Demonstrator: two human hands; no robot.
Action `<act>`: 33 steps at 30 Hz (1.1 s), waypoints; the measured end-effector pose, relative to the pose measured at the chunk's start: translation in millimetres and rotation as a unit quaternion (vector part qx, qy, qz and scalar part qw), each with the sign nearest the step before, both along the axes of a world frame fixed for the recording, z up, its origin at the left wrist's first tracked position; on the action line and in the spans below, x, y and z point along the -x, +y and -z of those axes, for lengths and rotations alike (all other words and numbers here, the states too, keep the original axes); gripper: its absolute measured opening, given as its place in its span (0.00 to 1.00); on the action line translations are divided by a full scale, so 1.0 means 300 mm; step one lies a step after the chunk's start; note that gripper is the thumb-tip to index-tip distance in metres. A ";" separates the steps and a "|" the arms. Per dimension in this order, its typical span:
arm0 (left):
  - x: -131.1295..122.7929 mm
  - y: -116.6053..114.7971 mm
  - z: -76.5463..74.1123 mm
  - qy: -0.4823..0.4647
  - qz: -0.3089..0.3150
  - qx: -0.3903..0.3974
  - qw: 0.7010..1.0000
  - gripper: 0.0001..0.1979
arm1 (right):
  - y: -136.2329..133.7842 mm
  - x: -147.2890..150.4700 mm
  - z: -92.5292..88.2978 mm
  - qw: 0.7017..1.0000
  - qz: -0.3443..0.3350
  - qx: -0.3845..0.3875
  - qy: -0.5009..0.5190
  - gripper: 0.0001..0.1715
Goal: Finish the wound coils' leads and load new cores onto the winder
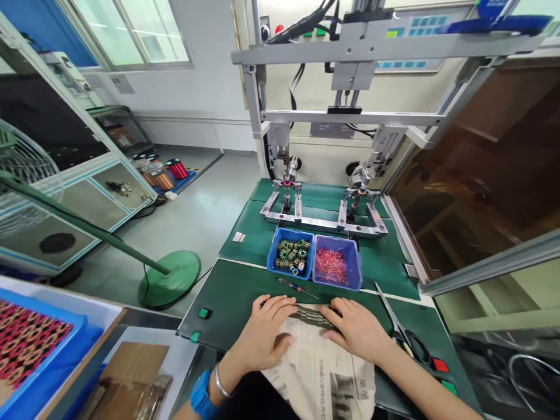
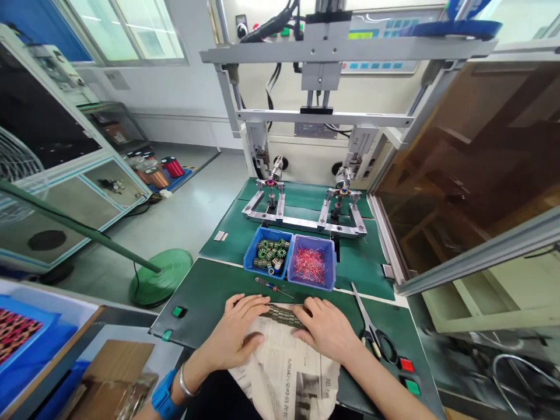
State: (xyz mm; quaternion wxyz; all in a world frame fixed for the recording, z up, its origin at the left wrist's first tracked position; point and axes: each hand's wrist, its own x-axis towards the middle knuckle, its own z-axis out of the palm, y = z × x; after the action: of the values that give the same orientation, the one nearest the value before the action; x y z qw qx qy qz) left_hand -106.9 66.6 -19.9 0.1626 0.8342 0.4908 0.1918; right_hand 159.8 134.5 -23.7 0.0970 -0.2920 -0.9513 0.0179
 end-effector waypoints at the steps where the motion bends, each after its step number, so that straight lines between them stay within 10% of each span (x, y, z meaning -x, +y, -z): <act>1: -0.002 -0.001 -0.003 -0.005 -0.004 0.004 1.000 0.24 | 0.004 0.001 0.005 1.000 -0.002 0.001 -0.003 0.19; 9: -0.003 -0.008 -0.012 -0.037 -0.015 0.021 0.999 0.26 | 0.018 0.003 -0.113 0.997 0.016 0.056 0.047 0.14; 15: -0.001 -0.011 -0.012 -0.060 -0.021 0.031 0.998 0.26 | 0.283 0.246 -0.256 0.992 0.054 0.095 0.070 0.15; 22: 0.005 -0.011 -0.021 -0.099 -0.018 0.062 0.993 0.26 | 0.480 0.465 -0.214 0.986 0.058 0.150 0.036 0.10; 33: 0.018 -0.005 0.020 -0.118 -0.033 0.028 0.992 0.27 | 0.097 0.161 -0.228 0.987 0.047 0.150 0.023 0.05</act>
State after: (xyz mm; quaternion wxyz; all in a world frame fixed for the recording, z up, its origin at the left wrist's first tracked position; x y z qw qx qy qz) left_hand -112.4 65.1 -26.0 0.2361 0.7842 0.5003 0.2809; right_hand 111.5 163.7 44.9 0.0743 -0.3472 -0.9206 0.1628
